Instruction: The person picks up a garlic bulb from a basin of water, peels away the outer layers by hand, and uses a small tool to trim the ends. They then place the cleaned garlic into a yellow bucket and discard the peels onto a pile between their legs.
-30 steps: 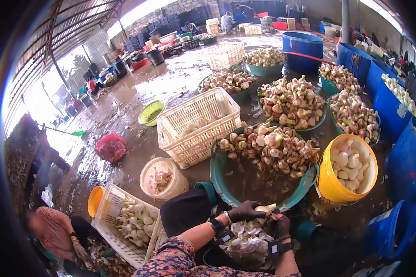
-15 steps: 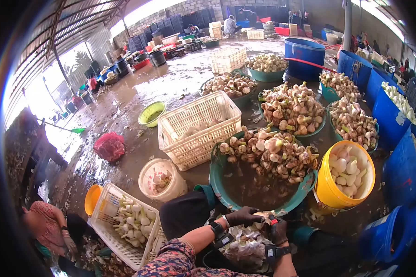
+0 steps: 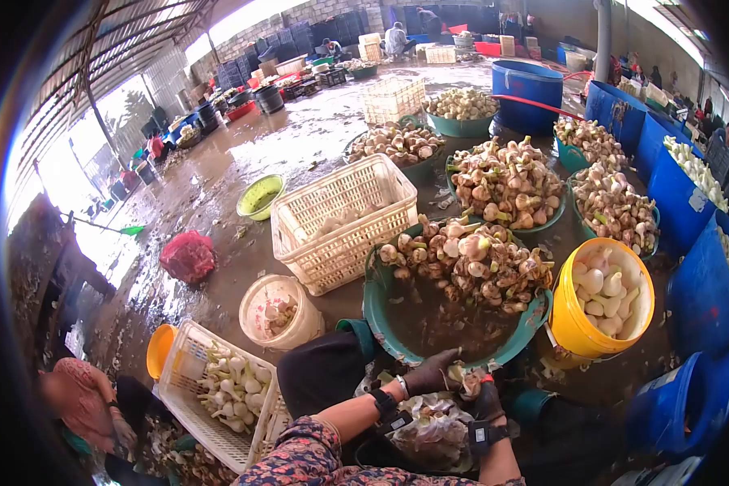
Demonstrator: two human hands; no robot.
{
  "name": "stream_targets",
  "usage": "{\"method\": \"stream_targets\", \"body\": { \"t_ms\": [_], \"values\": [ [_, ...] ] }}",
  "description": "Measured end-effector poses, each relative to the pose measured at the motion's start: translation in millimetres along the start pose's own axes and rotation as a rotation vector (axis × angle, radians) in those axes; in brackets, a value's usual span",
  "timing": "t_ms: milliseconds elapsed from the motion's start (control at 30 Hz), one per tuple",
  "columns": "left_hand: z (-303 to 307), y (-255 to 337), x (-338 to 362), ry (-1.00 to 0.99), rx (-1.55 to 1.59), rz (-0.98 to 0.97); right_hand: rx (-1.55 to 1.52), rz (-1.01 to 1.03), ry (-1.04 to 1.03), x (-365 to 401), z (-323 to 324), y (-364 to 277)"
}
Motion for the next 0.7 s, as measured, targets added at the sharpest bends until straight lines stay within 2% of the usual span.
{"method": "stream_targets", "body": {
  "t_ms": [67, 100, 167, 200, 233, 300, 333, 367, 400, 433, 467, 500, 533, 567, 600, 633, 700],
  "values": [
    [-14.3, 11.0, 5.2, -0.389, -0.112, 0.089, 0.646, 0.199, -0.026, -30.9, 83.1, 12.1],
    [-21.6, 2.6, 9.7, -0.391, -0.108, 0.093, 0.957, 0.288, 0.010, -45.4, 125.5, 18.4],
    [-24.8, -10.4, 14.4, -0.198, -0.106, 0.071, 1.068, 0.226, 0.028, -43.0, 106.7, 12.6],
    [-27.4, -19.0, 16.3, -0.180, -0.066, 0.176, 0.836, 0.215, -0.038, -46.7, 99.4, 15.5],
    [-31.1, -24.0, 16.5, -0.184, -0.066, 0.181, 0.602, 0.202, -0.100, -50.7, 89.4, 17.3],
    [-29.5, -42.4, 22.8, 0.032, 0.076, 0.258, 1.338, 0.445, -0.236, 4.0, -4.0, -20.1],
    [-19.5, -27.2, 22.2, 0.024, 0.071, 0.317, 1.555, 0.754, -0.249, 1.3, 1.0, -22.5],
    [-18.1, -44.7, 19.6, 0.141, 0.103, 0.292, 1.139, 0.500, -0.137, -26.9, 36.8, -8.8],
    [-12.7, -48.5, 17.8, 0.311, -0.272, 0.102, 1.454, 0.888, -0.314, -48.3, 60.6, -4.0],
    [-21.0, -64.1, 16.2, -0.165, -0.350, 0.386, 1.410, 0.824, -0.192, -29.7, 35.0, -15.6],
    [-6.0, -47.7, 16.6, 0.052, 0.062, 0.275, 1.353, 0.760, -0.070, -5.0, 2.6, -27.8],
    [-1.7, -46.2, 16.3, 0.081, 0.181, 0.483, 1.287, 0.701, 0.048, 21.5, -30.9, -39.6],
    [-2.2, -35.5, 15.0, 0.022, 0.385, 0.523, 1.366, 0.722, 0.158, 49.0, -79.1, -57.4],
    [-6.6, -32.2, 14.6, -0.041, 0.719, 0.515, 0.795, 0.492, 0.047, 32.0, -64.8, -42.3],
    [-7.5, -29.4, 13.9, -0.091, 0.895, 0.528, 0.395, 0.529, -0.175, 29.0, -75.1, -40.1],
    [-11.8, -34.8, 13.1, -0.096, 1.121, 0.609, 0.462, 0.590, -0.138, 63.2, -124.3, -55.9],
    [1.0, -14.1, 13.1, -0.043, 0.908, 0.426, 0.495, 0.587, -0.180, 57.0, -117.6, -54.8]
  ]
}}
Point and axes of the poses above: each hand's wrist, its own x-axis away from the middle knuckle, its own z-axis out of the back of the hand, y = z × x, the point moved 7 cm from there along -x, towards the middle knuckle, and after that the axes turned 7 degrees about z, right-handed, at the moved point
